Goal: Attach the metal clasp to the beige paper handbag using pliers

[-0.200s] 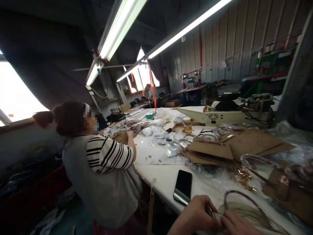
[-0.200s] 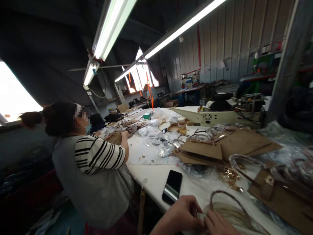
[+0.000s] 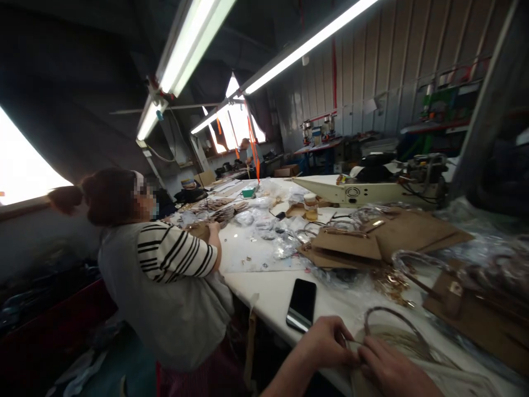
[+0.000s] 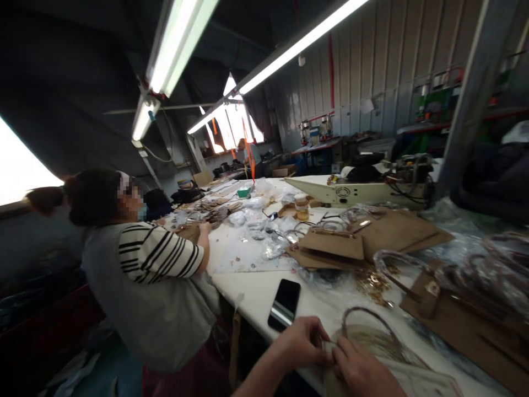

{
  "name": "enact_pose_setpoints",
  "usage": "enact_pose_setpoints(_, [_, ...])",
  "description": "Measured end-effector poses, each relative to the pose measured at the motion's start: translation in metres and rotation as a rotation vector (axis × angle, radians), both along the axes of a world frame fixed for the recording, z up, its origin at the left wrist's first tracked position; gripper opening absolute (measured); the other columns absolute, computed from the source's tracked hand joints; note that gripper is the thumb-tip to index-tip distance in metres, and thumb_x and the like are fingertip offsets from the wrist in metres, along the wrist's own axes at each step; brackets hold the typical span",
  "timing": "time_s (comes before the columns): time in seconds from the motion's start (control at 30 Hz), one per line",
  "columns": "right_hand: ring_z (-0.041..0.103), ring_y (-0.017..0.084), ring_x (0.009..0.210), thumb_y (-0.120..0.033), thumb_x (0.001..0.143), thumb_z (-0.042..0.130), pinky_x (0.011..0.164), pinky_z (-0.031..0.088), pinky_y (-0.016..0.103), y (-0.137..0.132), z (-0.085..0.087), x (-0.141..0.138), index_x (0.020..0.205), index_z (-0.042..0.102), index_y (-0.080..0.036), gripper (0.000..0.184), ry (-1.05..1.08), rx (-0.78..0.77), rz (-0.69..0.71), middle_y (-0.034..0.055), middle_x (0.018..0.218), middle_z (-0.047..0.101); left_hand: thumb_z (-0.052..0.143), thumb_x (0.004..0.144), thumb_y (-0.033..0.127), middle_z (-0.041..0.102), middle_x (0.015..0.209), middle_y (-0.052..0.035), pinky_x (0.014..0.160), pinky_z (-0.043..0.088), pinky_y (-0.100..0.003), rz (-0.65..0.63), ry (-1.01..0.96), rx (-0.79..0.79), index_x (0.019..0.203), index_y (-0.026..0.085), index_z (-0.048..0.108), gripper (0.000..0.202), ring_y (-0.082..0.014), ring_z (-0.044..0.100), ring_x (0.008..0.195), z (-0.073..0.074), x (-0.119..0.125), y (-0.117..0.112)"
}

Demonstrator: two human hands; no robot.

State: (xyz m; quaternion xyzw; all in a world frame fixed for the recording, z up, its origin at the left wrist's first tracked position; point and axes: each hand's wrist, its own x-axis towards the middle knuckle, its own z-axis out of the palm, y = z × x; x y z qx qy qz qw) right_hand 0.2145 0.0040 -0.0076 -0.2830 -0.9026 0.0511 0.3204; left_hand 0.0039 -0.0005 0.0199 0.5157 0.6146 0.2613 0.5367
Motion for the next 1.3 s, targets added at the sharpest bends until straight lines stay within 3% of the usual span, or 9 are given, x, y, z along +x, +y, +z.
enact_pose_setpoints(0.1, [0.072,0.027,0.087,-0.003,0.094,0.053,0.076,0.059,0.036,-0.017,0.039,0.006,0.09,0.074,-0.02,0.027,-0.101,-0.228,-0.079,0.0097,0.096,0.073,0.086,0.057,0.018,0.058,0.066,0.0076,0.059,0.034,-0.025,-0.025,0.058,0.08,0.09,0.017,0.068,0.037,-0.0119,0.049,0.063,0.017,0.004,-0.007])
enact_pose_setpoints(0.2, [0.072,0.028,0.101,-0.008,0.101,0.053,0.092,0.057,0.04,-0.016,0.064,0.012,0.107,0.08,-0.019,0.03,0.007,-0.43,-0.036,0.0118,0.112,0.076,0.084,0.062,0.025,0.057,0.07,0.0072,0.061,0.033,-0.024,-0.054,-0.047,0.096,0.092,0.017,0.066,0.036,-0.012,0.048,0.066,0.01,0.001,-0.003])
enact_pose_setpoints(0.33, [0.073,0.023,0.09,-0.022,0.108,0.057,0.087,0.058,0.036,-0.012,0.063,0.019,0.121,0.079,-0.021,0.026,0.441,-0.698,-0.122,0.0066,0.101,0.079,0.085,0.065,0.033,0.057,0.073,0.0069,0.062,0.033,-0.024,-0.107,-0.148,0.116,0.097,0.017,0.066,0.04,-0.0117,0.048,0.067,-0.007,-0.005,0.003])
enact_pose_setpoints(0.43, [0.075,0.022,0.083,-0.025,0.105,0.061,0.082,0.059,0.035,-0.02,0.061,0.02,0.138,0.071,-0.022,0.035,0.583,-0.875,-0.118,0.0035,0.093,0.079,0.086,0.068,0.037,0.056,0.071,0.0072,0.06,0.034,-0.024,-0.144,-0.15,0.129,0.097,0.017,0.065,0.041,-0.0116,0.048,0.064,-0.005,-0.007,0.002])
enact_pose_setpoints(0.63, [0.074,0.022,0.092,-0.022,0.103,0.063,0.084,0.055,0.033,-0.031,0.073,0.014,0.105,0.078,-0.023,0.015,0.47,-0.81,-0.128,0.003,0.098,0.08,0.087,0.07,0.04,0.056,0.069,0.0063,0.058,0.033,-0.023,-0.151,-0.152,0.13,0.093,0.017,0.066,0.039,-0.0109,0.047,0.062,0.001,-0.006,0.001])
enact_pose_setpoints(0.8, [0.072,0.023,0.098,-0.017,0.099,0.069,0.085,0.055,0.034,-0.026,0.07,0.013,0.099,0.084,-0.024,0.016,0.383,-0.748,-0.093,0.0054,0.105,0.08,0.088,0.068,0.04,0.058,0.068,0.0065,0.058,0.034,-0.023,-0.124,-0.192,0.134,0.096,0.017,0.065,0.043,-0.0107,0.048,0.061,-0.008,-0.006,0.001])
enact_pose_setpoints(0.93, [0.075,0.023,0.091,-0.012,0.095,0.073,0.085,0.056,0.035,-0.022,0.064,0.009,0.103,0.087,-0.025,0.021,0.351,-0.798,-0.12,0.0039,0.1,0.083,0.088,0.067,0.037,0.06,0.07,0.0059,0.058,0.035,-0.023,-0.125,-0.199,0.144,0.098,0.017,0.065,0.043,-0.0112,0.05,0.062,-0.014,-0.007,0.002])
enact_pose_setpoints(1.3, [0.072,0.024,0.094,-0.004,0.098,0.072,0.089,0.053,0.038,-0.017,0.06,0.002,0.107,0.086,-0.023,0.025,0.226,-0.641,-0.167,0.0054,0.103,0.081,0.089,0.07,0.04,0.059,0.069,0.0056,0.059,0.035,-0.023,-0.129,-0.232,0.159,0.096,0.017,0.066,0.042,-0.0114,0.051,0.063,-0.014,-0.007,0.0])
